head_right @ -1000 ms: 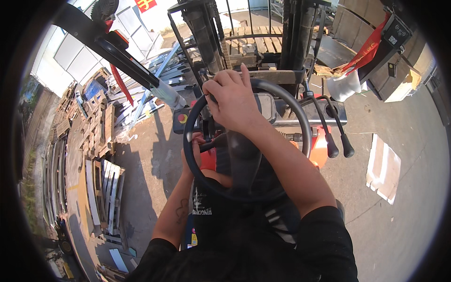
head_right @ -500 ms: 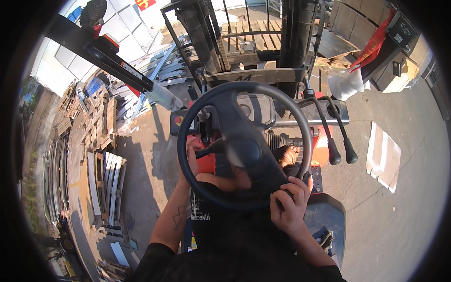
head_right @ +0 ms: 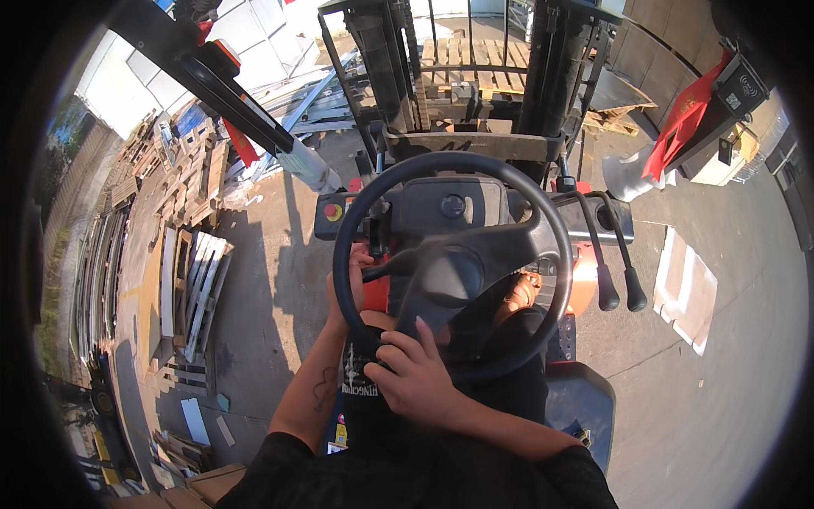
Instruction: The person operates a forklift in an outdoor yard, steering and maneuvering the vehicle among stacked materials. The operator uses the steering wheel and control levers to navigate the forklift around the area.
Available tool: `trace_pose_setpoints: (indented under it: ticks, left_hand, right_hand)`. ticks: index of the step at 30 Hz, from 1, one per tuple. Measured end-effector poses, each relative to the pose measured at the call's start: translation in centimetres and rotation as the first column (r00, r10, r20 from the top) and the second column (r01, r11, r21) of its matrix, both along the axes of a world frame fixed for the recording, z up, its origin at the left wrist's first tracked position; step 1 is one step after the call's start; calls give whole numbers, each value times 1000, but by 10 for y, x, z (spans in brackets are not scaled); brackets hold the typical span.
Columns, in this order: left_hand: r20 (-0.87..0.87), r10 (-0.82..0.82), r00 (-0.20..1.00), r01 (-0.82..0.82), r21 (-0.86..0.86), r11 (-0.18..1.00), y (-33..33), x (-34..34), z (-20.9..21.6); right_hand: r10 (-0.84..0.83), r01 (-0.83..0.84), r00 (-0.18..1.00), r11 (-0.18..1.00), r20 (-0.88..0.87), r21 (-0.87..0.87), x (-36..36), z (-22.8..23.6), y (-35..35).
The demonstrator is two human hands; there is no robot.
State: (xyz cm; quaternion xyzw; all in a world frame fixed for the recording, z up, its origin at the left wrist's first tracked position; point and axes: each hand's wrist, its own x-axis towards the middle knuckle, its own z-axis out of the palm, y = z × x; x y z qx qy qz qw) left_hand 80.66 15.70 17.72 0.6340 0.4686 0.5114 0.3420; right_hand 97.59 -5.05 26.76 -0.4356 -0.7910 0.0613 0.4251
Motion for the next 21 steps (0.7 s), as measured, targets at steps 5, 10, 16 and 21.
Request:
trace_pose_setpoints:
  ticks: [5, 10, 16, 21]
  left_hand:
    - [-89, 114, 989, -130, -188, 974, -91, -6, 0]
    - [55, 4, 999, -16, 216, 976, -222, -30, -97]
    - [-14, 138, 990, -137, 64, 988, -308, -140, -153]
    - [-48, 153, 987, -148, 91, 985, -313, -146, -138]
  right_hand:
    - [-6, 7, 999, 999, 49, -36, 2, -20, -90]
    - [-101, 94, 989, 993, 106, 70, -31, -117, -237]
    - [100, -116, 979, 990, 177, 82, -120, -174, -320]
    - [84, -98, 984, 991, 154, 86, -118, -165, -321]
